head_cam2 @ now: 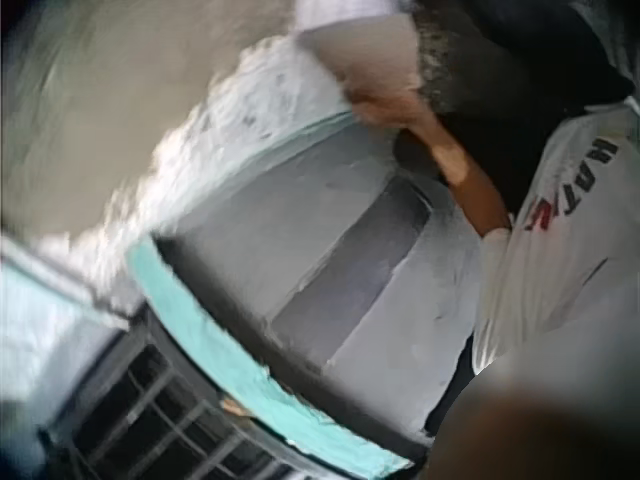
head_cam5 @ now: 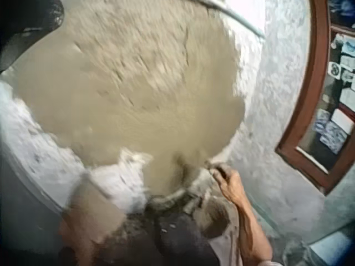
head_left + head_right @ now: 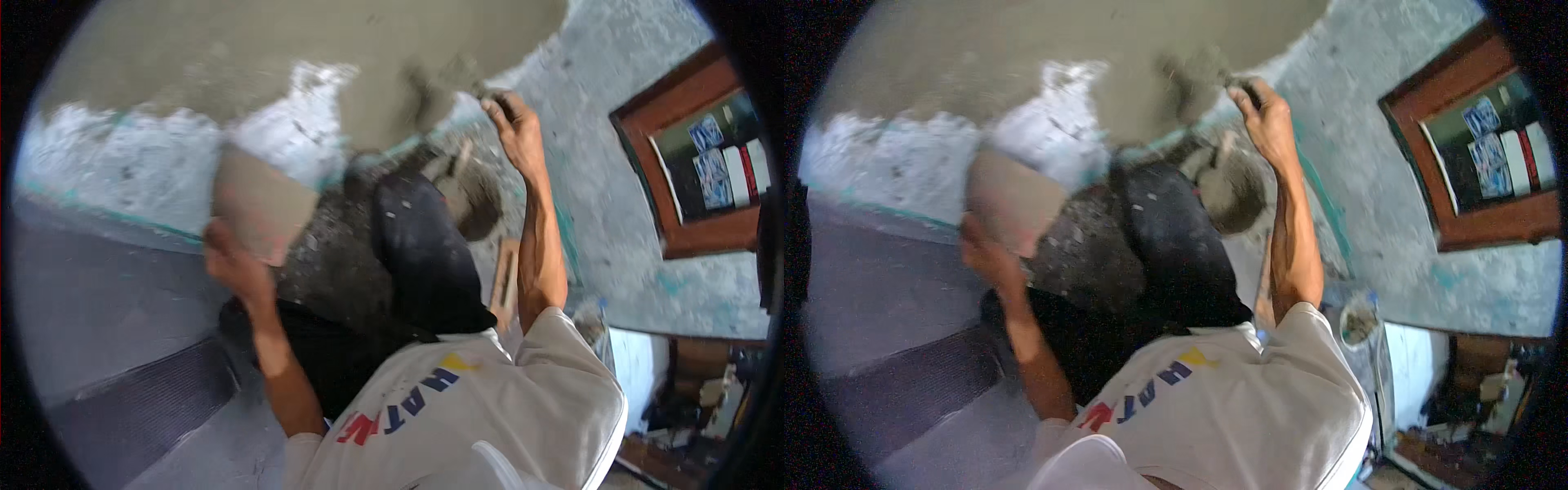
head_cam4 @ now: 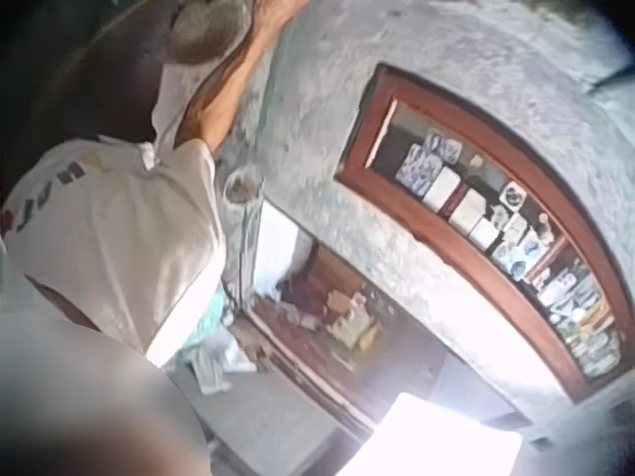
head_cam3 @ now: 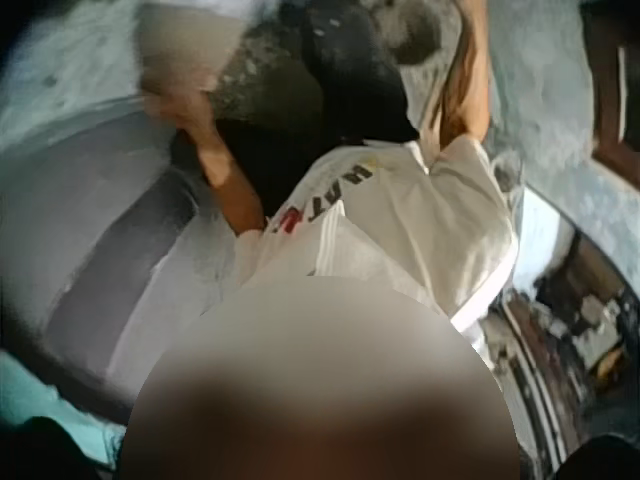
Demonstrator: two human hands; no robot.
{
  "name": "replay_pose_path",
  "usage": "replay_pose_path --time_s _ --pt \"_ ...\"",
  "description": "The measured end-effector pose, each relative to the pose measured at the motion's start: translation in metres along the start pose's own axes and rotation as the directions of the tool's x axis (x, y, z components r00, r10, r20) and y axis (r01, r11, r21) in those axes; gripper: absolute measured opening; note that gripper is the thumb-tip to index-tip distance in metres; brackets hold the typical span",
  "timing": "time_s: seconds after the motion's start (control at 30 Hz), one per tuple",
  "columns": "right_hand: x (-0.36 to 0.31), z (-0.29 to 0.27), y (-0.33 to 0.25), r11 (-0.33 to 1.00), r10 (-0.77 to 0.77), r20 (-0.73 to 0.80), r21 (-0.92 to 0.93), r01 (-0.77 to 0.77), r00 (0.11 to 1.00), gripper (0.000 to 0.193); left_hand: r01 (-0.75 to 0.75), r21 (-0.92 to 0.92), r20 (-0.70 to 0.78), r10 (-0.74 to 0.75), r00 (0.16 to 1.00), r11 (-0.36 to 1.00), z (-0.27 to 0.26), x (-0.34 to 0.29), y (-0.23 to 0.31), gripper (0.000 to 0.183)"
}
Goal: The person applies cement mix to a wall using a trowel and hawk, smoothing the plaster onto the surface.
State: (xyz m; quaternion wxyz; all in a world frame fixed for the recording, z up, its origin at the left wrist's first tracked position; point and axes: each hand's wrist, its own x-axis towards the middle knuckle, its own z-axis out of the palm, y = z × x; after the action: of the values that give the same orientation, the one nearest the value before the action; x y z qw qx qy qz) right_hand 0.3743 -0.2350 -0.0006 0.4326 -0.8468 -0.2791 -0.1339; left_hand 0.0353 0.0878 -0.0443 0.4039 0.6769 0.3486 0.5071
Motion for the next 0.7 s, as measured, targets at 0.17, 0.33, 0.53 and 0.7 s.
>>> replay_pose_path --time_s 0.17,0.33,0.53,0.7 --pt "-0.094 -0.015 0.124 0.531 0.063 0.409 -0.786 0.317 0.91 0.021 0.087 -0.356 0.04 -0.078 0.996 0.931 -0.001 0.008 0.005 0.052" --pt "-0.149 0.05 0.2 0.402 0.129 0.752 -0.635 0.659 0.646 0.018 0.154 -0.268 0.033 -0.15 0.988 0.951 0.012 0.006 0.009 0.051" --pt "-0.175 0.141 0.229 0.168 0.19 0.84 -0.537 0.826 0.508 0.022 0.091 -0.005 0.085 -0.09 0.992 0.996 0.017 0.001 -0.011 0.054" --pt "-0.177 0.172 0.25 0.338 0.19 0.848 -0.53 0.778 0.495 0.031 -0.01 0.121 0.093 -0.001 0.996 0.993 0.025 0.0 -0.011 0.062"
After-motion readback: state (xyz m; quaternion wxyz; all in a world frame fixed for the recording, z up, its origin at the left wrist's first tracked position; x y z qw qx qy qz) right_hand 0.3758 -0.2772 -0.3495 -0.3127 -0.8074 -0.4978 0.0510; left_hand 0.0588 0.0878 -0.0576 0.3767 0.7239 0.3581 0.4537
